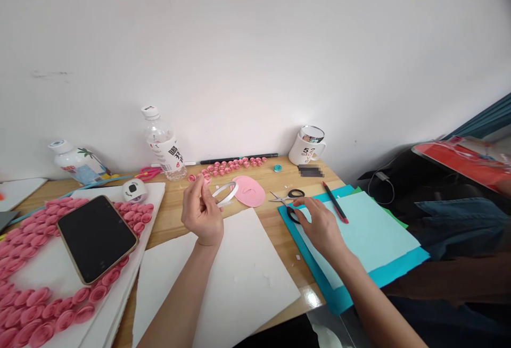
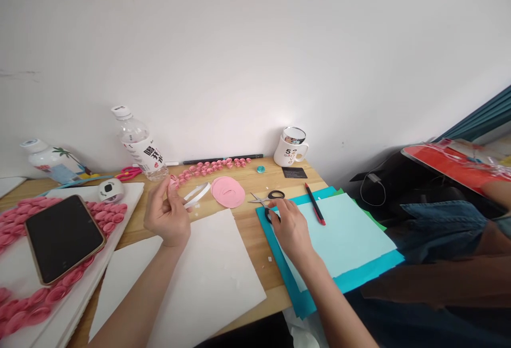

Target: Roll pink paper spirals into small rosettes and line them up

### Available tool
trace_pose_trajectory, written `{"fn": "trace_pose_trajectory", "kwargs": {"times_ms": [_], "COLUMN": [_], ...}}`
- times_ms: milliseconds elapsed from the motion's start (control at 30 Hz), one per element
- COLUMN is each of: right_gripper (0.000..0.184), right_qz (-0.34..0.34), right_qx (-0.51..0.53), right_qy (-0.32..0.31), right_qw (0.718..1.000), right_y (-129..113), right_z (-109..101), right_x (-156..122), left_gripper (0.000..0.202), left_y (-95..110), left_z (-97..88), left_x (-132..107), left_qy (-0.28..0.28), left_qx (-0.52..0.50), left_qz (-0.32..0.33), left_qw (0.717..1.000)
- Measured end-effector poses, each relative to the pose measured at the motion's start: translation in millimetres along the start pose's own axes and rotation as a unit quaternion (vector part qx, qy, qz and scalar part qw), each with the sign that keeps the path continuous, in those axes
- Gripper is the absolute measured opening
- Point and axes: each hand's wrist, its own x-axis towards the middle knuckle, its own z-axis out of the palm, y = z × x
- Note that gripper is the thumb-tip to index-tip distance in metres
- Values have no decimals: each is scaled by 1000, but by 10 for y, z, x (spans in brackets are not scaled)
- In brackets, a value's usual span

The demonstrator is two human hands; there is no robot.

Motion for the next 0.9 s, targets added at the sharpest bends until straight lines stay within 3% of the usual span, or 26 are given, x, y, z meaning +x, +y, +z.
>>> {"fn": "trace_pose_trajectory", "kwargs": {"times_ms": [167, 300, 500, 633, 767, 833, 900], "right_gripper": [40, 50, 60, 36, 30, 30, 30], "right_qz": [-24, -35, -34, -46, -47, -19, 19], "right_qx": [-104, -181, -191, -222, -197, -130, 9], "right_qy": [-192, -237, -297, -292, -279, -256, -229], "right_qw": [976, 954, 935, 929, 939, 958, 973], "right_y": [96, 120, 177, 141, 197, 234, 215], "right_z": [-34, 29, 45, 47, 69, 51, 2], "right_x": [172, 314, 552, 639, 648, 636, 607], "left_gripper": [22, 22, 23, 23, 24, 25, 26], "left_y": [-24, -30, -42, -25, -11, -13, -17], "left_z": [3, -1, 0, 3, 3, 4, 6], "left_x": [4, 15, 10, 13, 28, 35, 40], "left_qy": [-12, -23, -33, -33, -30, -28, -27], "left_qx": [15, 11, 16, 17, 8, 7, 7], "left_qz": [-21, -33, -58, -80, -114, -136, -154], "left_qw": [1000, 999, 998, 996, 993, 990, 988]}}
